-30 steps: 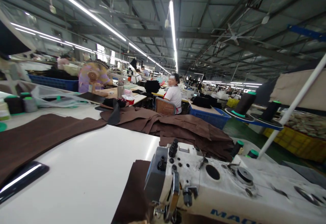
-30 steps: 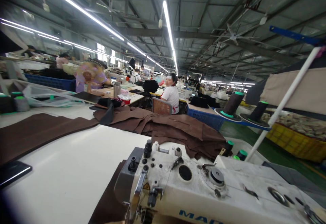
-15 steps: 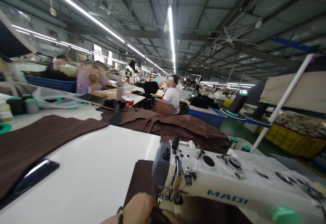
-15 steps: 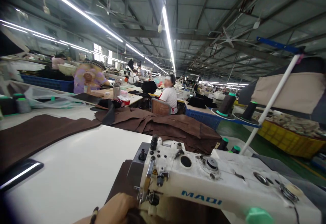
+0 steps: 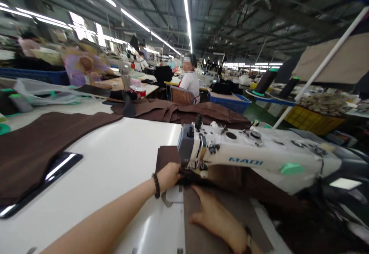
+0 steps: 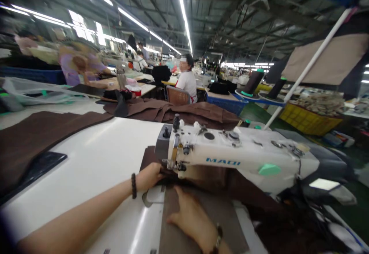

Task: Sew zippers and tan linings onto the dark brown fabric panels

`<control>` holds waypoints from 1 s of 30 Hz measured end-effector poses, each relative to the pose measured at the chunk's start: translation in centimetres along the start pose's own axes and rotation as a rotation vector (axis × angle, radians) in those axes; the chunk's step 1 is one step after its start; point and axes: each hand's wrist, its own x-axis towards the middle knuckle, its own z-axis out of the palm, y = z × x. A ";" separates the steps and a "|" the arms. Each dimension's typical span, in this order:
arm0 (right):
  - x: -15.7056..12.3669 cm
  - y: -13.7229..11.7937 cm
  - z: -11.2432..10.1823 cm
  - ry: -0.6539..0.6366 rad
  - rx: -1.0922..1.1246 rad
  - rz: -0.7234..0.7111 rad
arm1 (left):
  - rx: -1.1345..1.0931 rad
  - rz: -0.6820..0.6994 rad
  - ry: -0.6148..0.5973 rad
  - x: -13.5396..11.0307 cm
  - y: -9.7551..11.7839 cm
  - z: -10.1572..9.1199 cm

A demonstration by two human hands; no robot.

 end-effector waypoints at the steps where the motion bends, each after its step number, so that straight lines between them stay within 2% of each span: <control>1: 0.1 0.2 0.0 0.011 0.056 -0.002 | -0.011 -0.004 -0.010 0.3 -0.3 0.1; 4: 0.4 0.6 -0.2 -0.082 0.227 0.028 | -0.035 -0.009 -0.022 0.9 -1.0 0.3; 7: 0.4 0.5 -0.4 -0.110 0.292 0.034 | -0.043 0.000 -0.026 0.9 -1.2 0.3; 17: 0.5 0.5 -0.6 -0.179 0.339 0.070 | -0.031 0.042 -0.049 0.8 -1.0 0.0; 21: 0.5 0.4 -0.7 -0.177 0.332 0.049 | -0.056 0.060 -0.029 0.8 -1.1 0.1; 30: 0.4 0.0 -0.9 -0.190 0.298 0.053 | -0.085 0.080 -0.071 0.7 -1.0 -0.1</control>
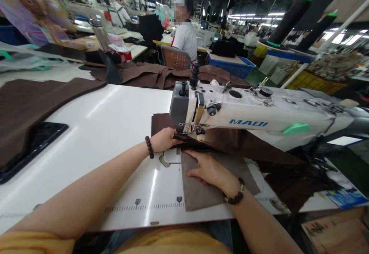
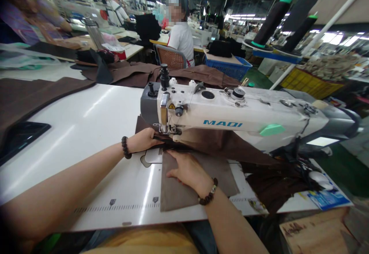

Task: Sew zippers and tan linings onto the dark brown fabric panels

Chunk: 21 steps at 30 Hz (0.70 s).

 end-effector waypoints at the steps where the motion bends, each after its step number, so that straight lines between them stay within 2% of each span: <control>1: 0.0 0.0 0.0 0.001 0.002 0.003 | -0.002 0.008 -0.012 -0.1 0.2 0.0; 5: 0.2 0.0 0.0 -0.011 -0.003 0.034 | 0.020 0.022 -0.049 -0.3 1.2 0.0; 10: 0.3 -0.1 -0.2 -0.041 0.005 0.076 | 0.099 -0.108 -0.002 -0.4 1.9 0.9; 15: 0.3 0.3 0.1 -0.028 0.081 0.038 | 0.174 -0.185 0.056 -0.6 2.3 1.8; 19: 0.4 0.5 0.6 -0.019 0.142 0.030 | 0.248 -0.190 0.062 -0.8 2.3 2.2; 21: 0.4 0.3 0.5 0.025 0.100 -0.004 | 0.261 -0.167 0.043 -0.7 1.8 2.4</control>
